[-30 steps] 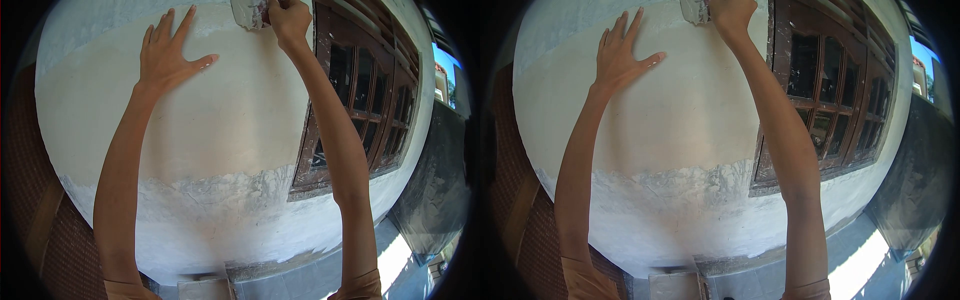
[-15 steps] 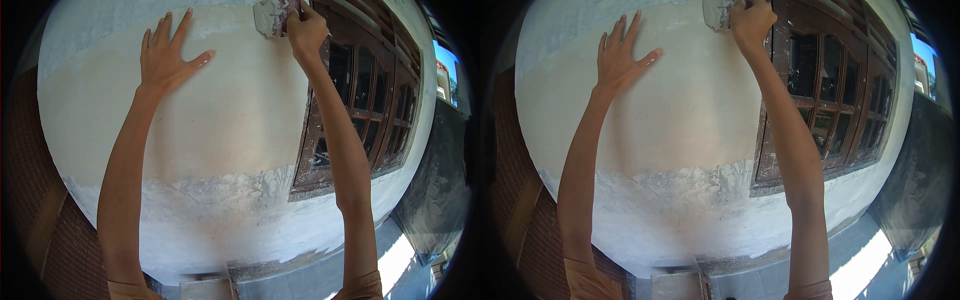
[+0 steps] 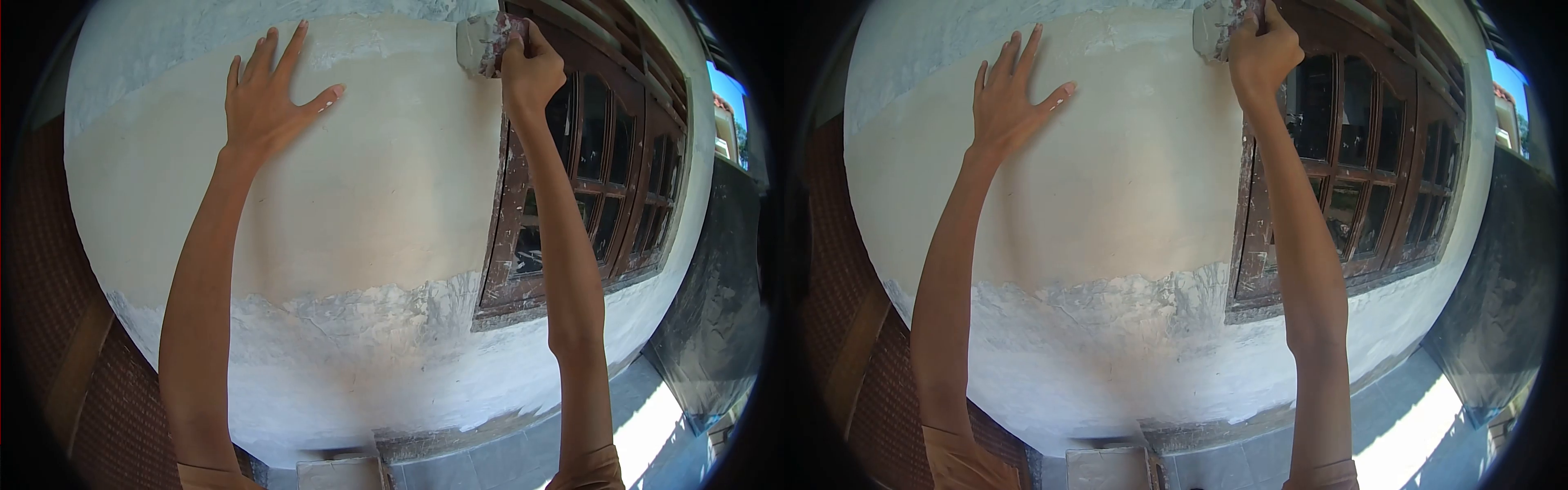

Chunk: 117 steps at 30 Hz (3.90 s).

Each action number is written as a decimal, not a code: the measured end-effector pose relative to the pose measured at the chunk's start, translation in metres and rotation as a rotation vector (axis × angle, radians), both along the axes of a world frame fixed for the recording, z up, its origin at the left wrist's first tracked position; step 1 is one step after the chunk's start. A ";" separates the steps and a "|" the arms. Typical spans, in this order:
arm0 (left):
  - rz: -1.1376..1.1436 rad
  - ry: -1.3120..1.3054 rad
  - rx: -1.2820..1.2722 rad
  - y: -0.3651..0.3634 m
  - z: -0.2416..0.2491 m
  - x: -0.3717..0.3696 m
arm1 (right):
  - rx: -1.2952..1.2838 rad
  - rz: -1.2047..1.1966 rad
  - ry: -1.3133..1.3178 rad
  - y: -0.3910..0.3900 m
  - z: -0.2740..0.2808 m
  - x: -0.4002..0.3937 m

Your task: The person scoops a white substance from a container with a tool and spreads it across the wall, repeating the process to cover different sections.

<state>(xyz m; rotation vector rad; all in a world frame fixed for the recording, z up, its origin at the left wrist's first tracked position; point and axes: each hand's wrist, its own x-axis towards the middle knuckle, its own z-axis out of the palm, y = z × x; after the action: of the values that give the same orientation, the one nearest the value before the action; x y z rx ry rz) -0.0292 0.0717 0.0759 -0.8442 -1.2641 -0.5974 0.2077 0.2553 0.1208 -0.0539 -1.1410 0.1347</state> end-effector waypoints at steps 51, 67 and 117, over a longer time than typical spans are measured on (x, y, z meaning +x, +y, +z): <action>0.000 -0.045 0.002 -0.005 -0.002 0.002 | 0.079 0.063 0.013 -0.045 0.025 -0.079; 0.015 -0.044 0.024 0.001 -0.001 -0.003 | -0.020 0.033 0.019 -0.001 0.004 -0.018; 0.001 -0.020 0.058 0.005 -0.002 -0.005 | 0.008 0.280 -0.132 -0.020 0.012 -0.053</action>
<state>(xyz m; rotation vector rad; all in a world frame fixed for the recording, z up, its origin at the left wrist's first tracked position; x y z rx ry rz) -0.0341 0.0763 0.0742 -0.7907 -1.2596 -0.6406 0.1545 0.2351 0.1324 0.1062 -1.2770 0.3792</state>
